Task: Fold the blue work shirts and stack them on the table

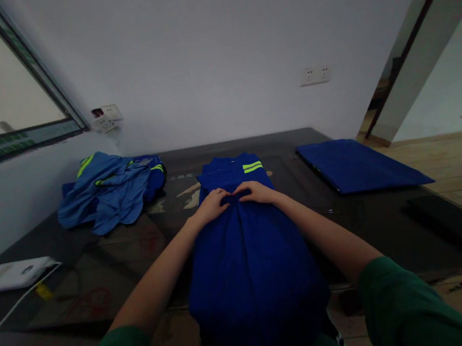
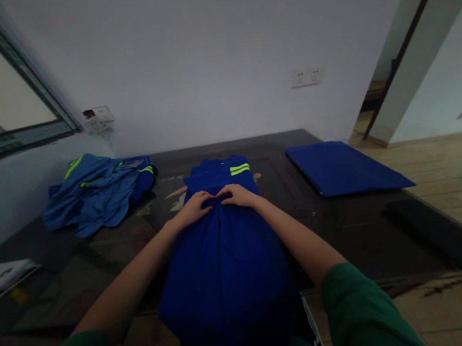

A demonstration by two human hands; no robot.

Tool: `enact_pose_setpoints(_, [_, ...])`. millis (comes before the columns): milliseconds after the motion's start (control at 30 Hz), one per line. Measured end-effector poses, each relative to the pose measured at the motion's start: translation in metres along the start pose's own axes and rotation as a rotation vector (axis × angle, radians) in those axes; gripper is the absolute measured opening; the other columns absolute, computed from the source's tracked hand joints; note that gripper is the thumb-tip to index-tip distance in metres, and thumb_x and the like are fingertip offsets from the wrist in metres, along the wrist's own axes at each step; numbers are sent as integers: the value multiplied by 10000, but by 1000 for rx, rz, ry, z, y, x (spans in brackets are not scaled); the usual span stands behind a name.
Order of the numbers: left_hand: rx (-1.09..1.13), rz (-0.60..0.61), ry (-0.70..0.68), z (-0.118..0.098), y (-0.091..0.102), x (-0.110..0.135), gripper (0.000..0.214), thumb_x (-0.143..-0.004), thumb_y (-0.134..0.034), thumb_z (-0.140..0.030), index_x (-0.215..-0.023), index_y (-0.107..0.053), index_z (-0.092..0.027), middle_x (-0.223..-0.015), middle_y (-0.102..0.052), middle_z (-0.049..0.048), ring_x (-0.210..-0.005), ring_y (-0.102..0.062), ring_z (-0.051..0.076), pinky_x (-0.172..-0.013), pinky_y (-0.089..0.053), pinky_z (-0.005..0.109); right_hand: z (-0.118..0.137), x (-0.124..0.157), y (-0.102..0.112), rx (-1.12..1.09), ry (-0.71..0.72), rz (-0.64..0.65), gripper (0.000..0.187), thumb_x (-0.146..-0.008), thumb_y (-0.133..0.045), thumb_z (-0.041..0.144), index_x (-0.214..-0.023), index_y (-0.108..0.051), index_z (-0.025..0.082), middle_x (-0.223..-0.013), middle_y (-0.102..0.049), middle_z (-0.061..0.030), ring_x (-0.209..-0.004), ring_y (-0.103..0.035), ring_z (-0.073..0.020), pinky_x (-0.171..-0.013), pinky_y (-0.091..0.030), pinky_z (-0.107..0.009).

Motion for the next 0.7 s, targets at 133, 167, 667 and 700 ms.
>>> enact_pose_setpoints(133, [-147, -45, 85, 0, -8, 2, 284, -835, -611, -220, -1117, -633, -193, -1155, -610, 84, -1079, -560, 232, -930, -460, 356, -5, -2, -3, -20, -18, -57, 240, -765, -726, 179, -1003, -734, 204, -1038, -713, -65, -999, -640, -217, -926, -466, -359])
enact_pose_setpoints(167, [-199, -52, 92, -3, -8, 0, 258, -843, -603, -228, -1097, -640, -193, -1151, -613, 84, -1071, -558, 238, -910, -465, 355, -6, -1, -3, -8, -38, -90, 224, -756, -732, 181, -979, -736, 201, -1015, -714, -65, -977, -642, -218, -907, -472, -359])
enact_pose_setpoints(667, [-294, -101, 135, -15, 6, -3, 225, -956, -423, -265, -1009, -630, -198, -984, -676, 62, -921, -631, 203, -742, -466, 276, -4, 1, 1, 45, -35, -219, 235, -735, -758, 225, -959, -694, 194, -952, -674, -55, -894, -597, -195, -773, -460, -317])
enact_pose_setpoints(700, [-280, -95, 140, -13, 4, -1, 228, -955, -423, -276, -992, -635, -199, -973, -678, 59, -904, -634, 204, -728, -468, 277, -5, 0, -1, 56, -21, -202, 226, -736, -762, 239, -948, -693, 196, -944, -676, -52, -889, -593, -195, -778, -452, -319])
Point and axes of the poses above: each hand's wrist, its own x-axis away from the middle knuckle, its own y-axis out of the back of the hand, z = x × y, the point moved 6 cm from there along -x, towards the middle knuckle
